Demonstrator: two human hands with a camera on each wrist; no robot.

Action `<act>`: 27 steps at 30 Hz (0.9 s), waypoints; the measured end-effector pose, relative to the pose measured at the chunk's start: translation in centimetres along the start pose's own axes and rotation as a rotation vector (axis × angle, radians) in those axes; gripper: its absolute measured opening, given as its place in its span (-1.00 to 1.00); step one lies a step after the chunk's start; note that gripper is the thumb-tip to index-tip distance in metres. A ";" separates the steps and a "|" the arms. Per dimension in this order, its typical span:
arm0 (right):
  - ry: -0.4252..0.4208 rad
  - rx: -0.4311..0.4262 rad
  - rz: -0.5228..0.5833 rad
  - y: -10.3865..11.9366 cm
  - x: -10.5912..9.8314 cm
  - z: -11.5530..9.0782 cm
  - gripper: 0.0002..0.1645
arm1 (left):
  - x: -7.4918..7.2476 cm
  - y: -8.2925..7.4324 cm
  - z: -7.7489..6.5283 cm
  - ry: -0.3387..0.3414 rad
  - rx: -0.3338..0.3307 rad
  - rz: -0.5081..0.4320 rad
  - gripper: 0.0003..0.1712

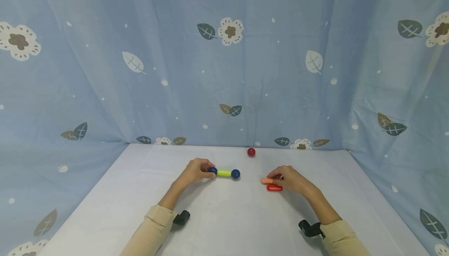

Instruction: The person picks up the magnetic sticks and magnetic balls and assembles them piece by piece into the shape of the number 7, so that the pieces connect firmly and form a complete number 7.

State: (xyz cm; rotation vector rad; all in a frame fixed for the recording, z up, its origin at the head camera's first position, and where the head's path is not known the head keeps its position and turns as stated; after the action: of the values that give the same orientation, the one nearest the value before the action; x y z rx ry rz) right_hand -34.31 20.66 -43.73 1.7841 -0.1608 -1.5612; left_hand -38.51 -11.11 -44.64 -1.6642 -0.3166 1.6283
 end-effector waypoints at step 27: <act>0.009 -0.014 -0.031 0.0 0.2 0.0 -0.73 | 0.0 0.2 0.0 -0.002 -0.009 -0.010 -0.68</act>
State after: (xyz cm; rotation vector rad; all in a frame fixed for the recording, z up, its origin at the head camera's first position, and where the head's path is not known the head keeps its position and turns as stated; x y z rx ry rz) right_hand -34.28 20.59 -43.88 1.7901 -0.1181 -1.5726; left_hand -38.59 -11.23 -44.79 -1.6646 -0.3332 1.6235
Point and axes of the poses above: each hand's wrist, its own z-axis towards the middle knuckle, its own x-axis out of the palm, y = z × x, the point moved 7 cm from there along z, towards the middle knuckle, and after that the axes turned 3 degrees about z, right-handed, at the moved point
